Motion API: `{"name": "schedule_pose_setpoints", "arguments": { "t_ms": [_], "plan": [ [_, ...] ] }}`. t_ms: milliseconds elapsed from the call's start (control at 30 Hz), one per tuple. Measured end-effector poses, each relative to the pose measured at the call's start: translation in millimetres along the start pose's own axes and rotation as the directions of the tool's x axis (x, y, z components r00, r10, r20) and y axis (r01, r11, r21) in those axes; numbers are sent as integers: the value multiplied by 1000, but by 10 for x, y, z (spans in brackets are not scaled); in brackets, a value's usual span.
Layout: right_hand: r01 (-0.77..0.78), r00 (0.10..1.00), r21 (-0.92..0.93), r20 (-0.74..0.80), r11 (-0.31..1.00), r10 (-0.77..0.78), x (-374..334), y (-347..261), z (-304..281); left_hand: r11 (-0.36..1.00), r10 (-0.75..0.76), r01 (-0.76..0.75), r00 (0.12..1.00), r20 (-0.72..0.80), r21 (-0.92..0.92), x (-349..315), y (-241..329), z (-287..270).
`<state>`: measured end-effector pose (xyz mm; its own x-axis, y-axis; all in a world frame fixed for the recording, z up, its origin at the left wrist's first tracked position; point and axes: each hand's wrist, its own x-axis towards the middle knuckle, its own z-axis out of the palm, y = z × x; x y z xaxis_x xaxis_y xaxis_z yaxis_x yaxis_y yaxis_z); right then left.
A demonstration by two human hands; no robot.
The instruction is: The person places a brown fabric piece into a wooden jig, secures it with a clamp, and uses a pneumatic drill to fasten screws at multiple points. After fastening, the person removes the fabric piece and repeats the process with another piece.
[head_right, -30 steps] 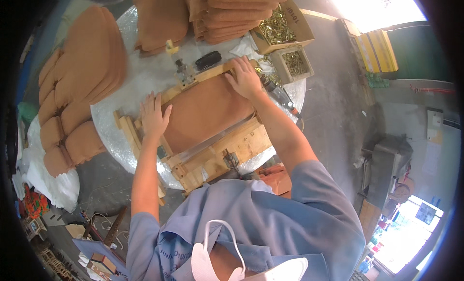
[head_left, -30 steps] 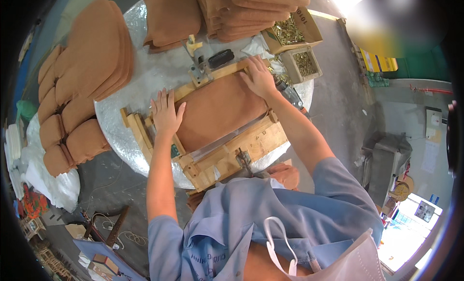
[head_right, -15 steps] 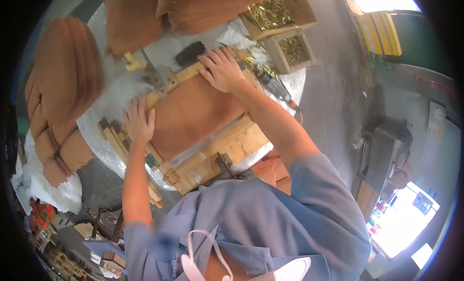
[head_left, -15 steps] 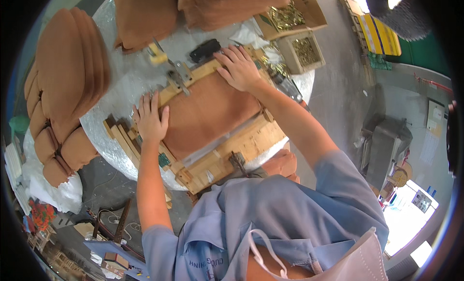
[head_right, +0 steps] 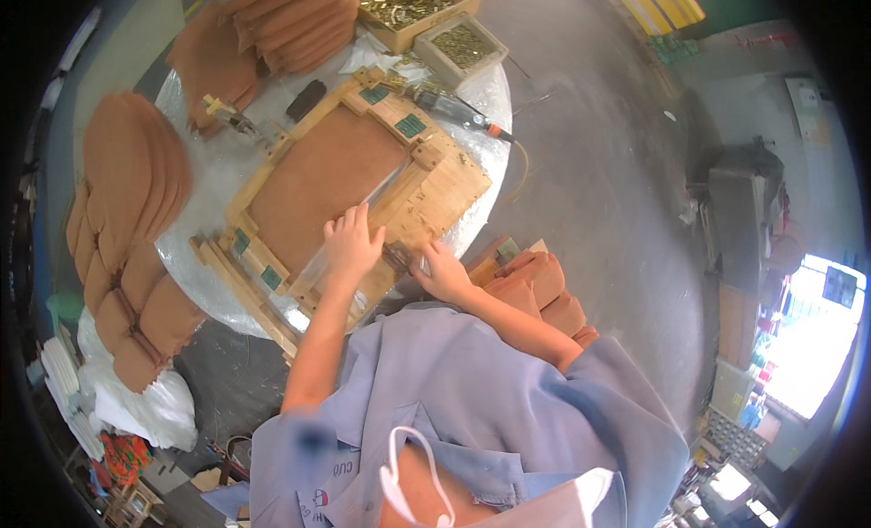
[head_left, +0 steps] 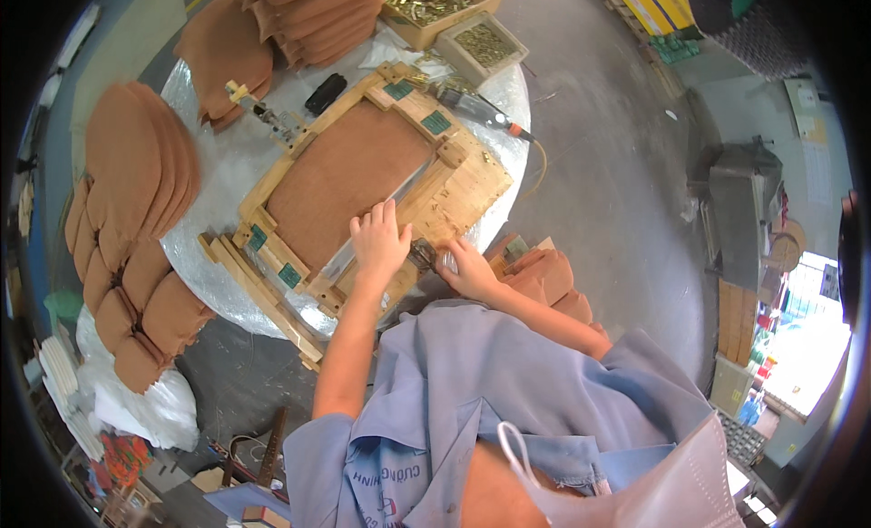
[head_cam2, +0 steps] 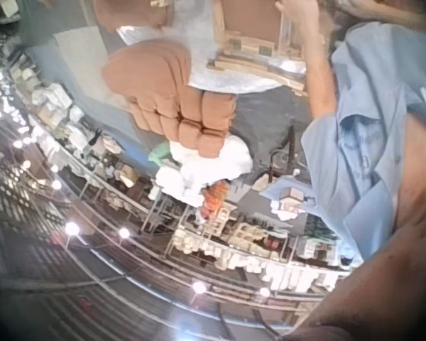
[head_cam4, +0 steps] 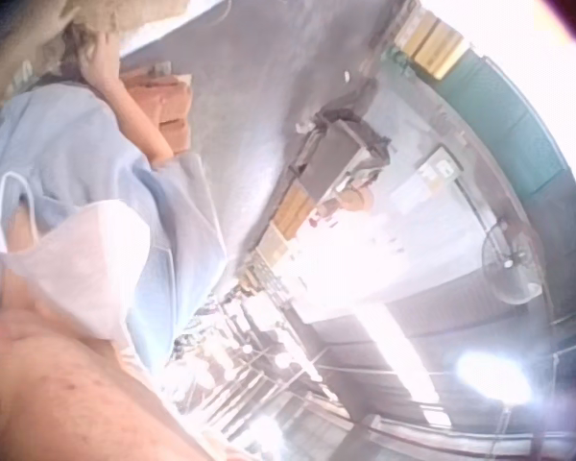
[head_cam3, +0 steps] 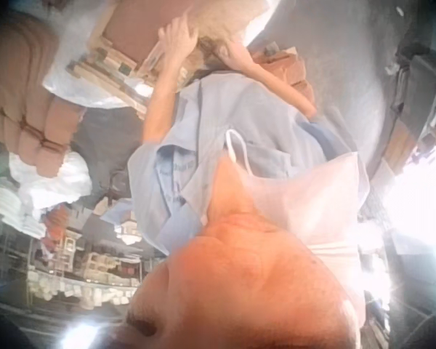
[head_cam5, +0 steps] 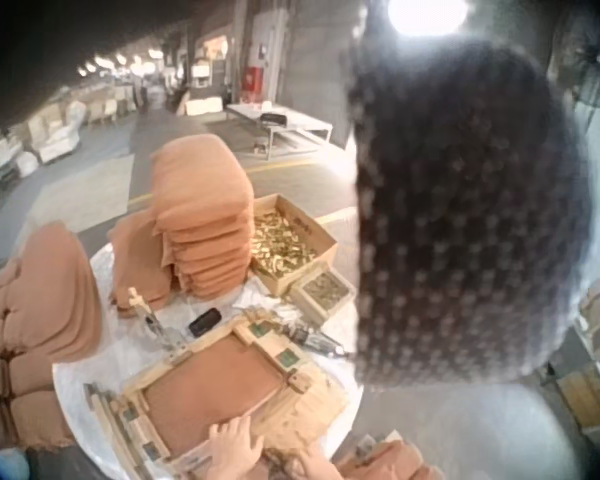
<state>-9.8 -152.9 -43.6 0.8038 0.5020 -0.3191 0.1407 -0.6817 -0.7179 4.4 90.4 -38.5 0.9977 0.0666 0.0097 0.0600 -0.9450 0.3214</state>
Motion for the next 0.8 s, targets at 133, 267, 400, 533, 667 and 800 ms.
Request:
{"name": "schedule_pose_setpoints", "arguments": {
  "t_ms": [133,267,400,533,667,800],
  "plan": [
    [-74,969,34,240,997,64,-234,325,77,980,-121,88,976,183,178,147,365,134],
    [-46,966,14,257,999,41,-160,378,176,987,-152,134,962,227,91,285,294,335],
    [-76,944,-88,315,993,100,-123,181,84,980,-201,192,912,359,60,351,377,28],
    [-78,932,-155,340,985,127,-142,171,100,991,-121,130,951,286,-13,225,380,-129],
    [-63,936,-116,339,991,99,-174,172,30,998,-38,48,977,210,-41,237,573,-387],
    [-65,927,-125,360,990,106,-104,246,135,995,-93,82,956,279,51,458,589,-325]
  ]
}}
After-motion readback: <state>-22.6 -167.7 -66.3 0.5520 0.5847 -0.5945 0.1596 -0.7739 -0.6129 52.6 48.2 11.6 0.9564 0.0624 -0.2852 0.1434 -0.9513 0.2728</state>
